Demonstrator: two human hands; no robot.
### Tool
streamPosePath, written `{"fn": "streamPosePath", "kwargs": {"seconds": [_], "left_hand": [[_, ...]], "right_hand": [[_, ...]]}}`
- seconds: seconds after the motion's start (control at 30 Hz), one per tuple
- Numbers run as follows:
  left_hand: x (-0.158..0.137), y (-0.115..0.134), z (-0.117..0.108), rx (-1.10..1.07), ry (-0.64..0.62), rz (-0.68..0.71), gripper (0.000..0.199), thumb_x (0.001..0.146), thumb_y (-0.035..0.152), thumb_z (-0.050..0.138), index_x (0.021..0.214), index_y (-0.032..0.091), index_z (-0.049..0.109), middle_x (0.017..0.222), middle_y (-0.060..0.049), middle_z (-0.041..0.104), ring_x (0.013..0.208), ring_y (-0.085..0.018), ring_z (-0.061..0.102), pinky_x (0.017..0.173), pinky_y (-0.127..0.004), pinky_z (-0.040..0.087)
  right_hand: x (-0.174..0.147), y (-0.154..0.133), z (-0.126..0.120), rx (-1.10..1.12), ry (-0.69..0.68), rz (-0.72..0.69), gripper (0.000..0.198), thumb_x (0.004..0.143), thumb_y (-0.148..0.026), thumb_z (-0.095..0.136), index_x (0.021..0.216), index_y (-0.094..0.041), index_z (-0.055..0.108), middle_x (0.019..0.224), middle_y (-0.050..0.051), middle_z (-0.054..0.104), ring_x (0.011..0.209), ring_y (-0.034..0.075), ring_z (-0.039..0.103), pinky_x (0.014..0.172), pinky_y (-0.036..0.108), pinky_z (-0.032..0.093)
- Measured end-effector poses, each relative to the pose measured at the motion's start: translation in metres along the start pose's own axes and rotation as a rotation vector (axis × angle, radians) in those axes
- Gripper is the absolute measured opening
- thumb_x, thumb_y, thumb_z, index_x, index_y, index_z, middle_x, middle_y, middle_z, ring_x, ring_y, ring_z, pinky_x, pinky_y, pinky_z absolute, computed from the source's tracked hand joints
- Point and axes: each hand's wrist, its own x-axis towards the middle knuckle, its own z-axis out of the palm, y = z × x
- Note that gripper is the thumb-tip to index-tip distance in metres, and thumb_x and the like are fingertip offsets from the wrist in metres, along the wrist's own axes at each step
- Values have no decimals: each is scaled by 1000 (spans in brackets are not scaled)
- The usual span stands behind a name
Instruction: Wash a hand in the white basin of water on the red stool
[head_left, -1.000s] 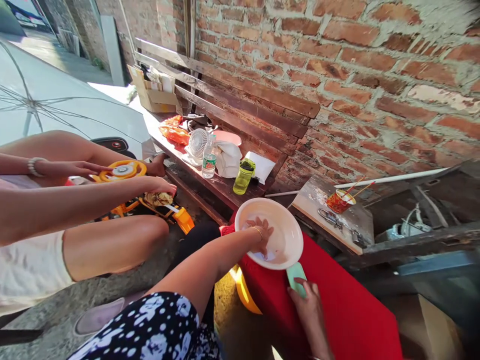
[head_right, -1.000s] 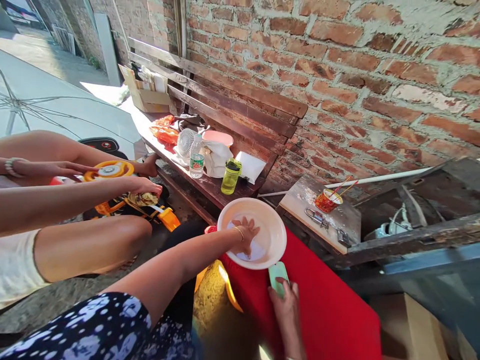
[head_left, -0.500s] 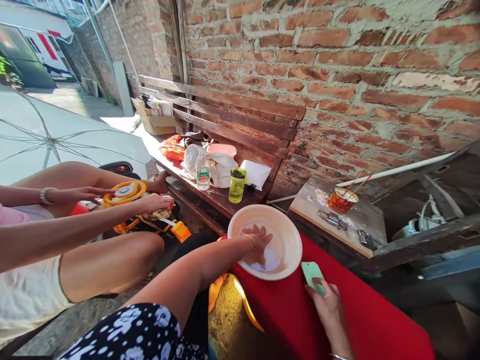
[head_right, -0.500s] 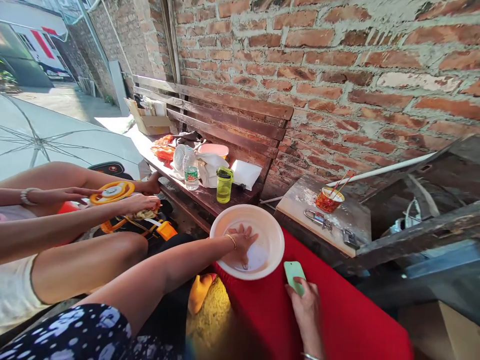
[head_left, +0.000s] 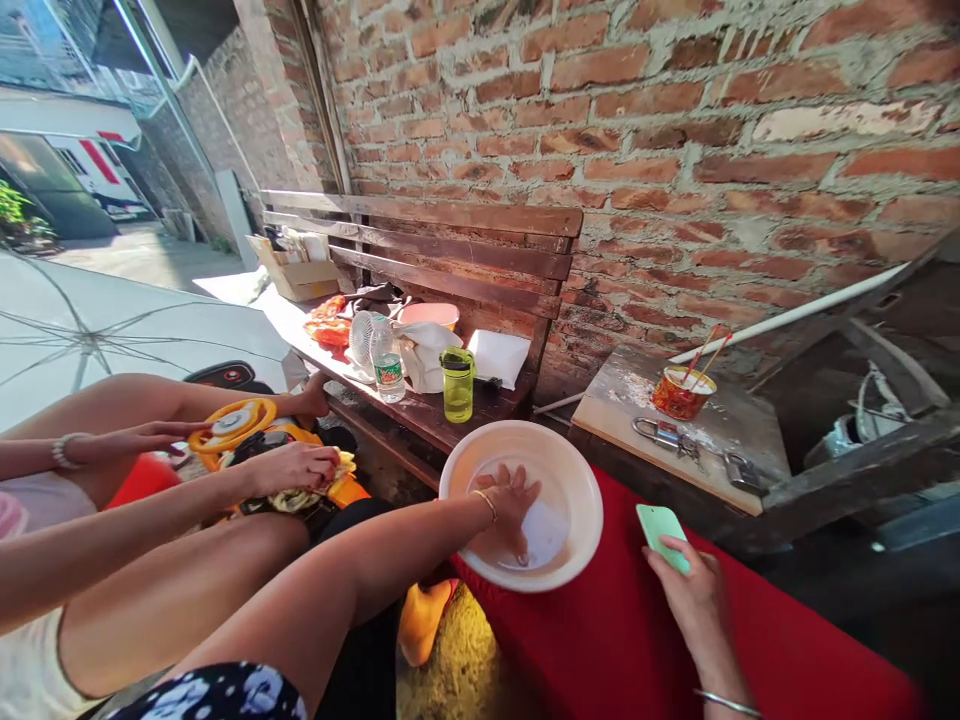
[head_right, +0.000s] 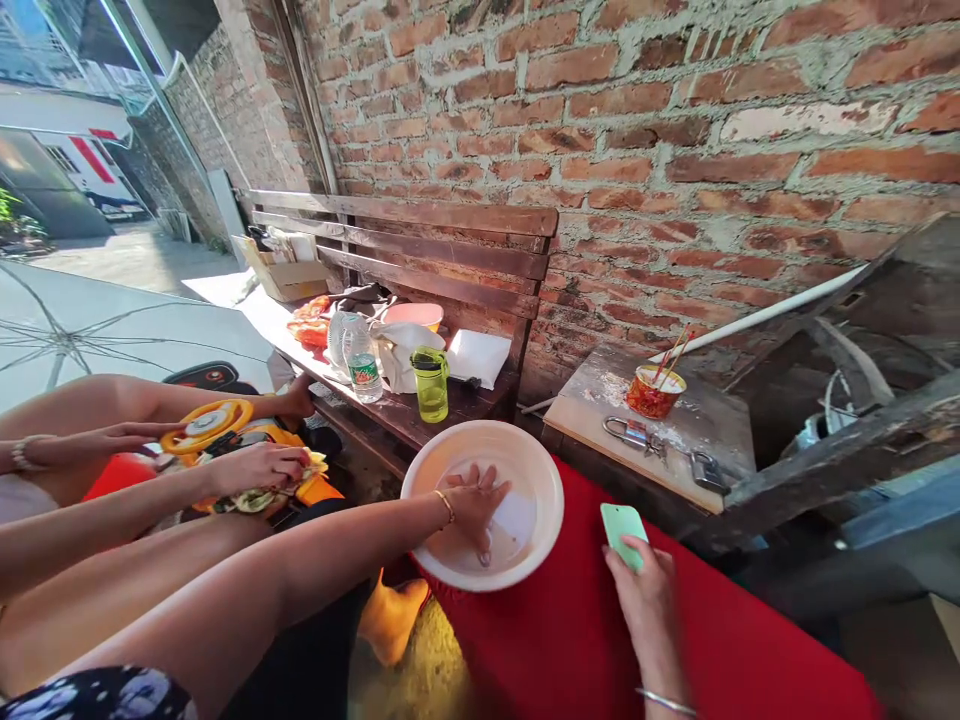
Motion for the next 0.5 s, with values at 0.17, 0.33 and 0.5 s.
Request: {"fn": "streamPosePath", "kwargs": {"seconds": [0.17,0.33,0.5], "left_hand": [[-3,0,-1,21,-4,-4,163,42,82,85,167,23,-2,169,-26,-13,147,-64,-9,105,-88,16],[-12,7,-9,35,-29,-32,163,43,80,85,167,22,-4,169,-26,-12,147,-64,-9,105,-88,17],[-11,7,-9,36,-39,-47,160,46,79,86,167,26,-4,169,-24,-15,149,-63,-10,100,-90,22]], "right_hand": [[29,-71,58,-48,-123,-312,25,77,-32,64,97,-23,78,95,8,67,92,24,64,84,32,51],[43,-53,55,-112,-159,-286,24,72,-27,71,94,-25,78,97,7,67,89,23,62,86,32,47],[50,46,-40,-190,-35,-1,31,71,-42,63,93,-23,74,84,11,64,91,32,61,85,44,49]]}}
